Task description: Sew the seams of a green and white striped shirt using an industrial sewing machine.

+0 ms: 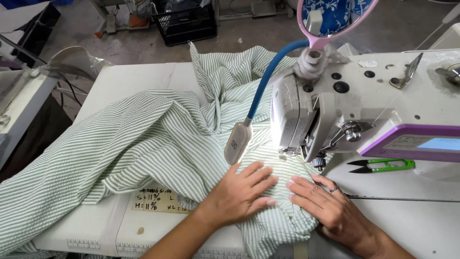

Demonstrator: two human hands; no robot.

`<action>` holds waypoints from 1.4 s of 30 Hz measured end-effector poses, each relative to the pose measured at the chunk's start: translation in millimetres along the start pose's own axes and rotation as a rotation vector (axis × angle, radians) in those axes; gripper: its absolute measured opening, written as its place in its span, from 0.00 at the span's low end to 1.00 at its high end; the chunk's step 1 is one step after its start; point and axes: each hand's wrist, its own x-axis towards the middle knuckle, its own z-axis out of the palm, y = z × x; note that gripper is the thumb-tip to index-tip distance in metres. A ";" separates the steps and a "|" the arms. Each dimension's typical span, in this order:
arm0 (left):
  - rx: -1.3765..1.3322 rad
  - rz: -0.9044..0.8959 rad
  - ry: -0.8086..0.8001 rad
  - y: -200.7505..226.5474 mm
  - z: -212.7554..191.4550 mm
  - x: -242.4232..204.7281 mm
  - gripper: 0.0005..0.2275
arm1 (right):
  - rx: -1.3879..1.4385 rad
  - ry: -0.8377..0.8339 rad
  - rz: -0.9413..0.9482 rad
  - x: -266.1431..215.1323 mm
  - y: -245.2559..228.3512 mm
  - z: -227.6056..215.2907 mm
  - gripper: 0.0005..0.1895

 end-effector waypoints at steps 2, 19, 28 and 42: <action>-0.031 0.030 0.056 -11.6 -4.6 -3.5 0.22 | 0.011 -0.025 -0.024 0.0 2.9 -1.4 0.51; -0.079 0.079 0.019 -34.1 -2.5 -0.7 0.20 | 0.023 0.073 0.066 -0.7 13.4 16.6 0.33; -0.161 0.174 0.044 -63.4 4.2 -0.7 0.23 | 0.035 0.093 0.224 11.4 11.4 10.7 0.36; -0.132 -0.035 0.248 43.3 -39.2 -23.7 0.04 | 0.293 0.137 0.315 13.1 11.1 2.2 0.30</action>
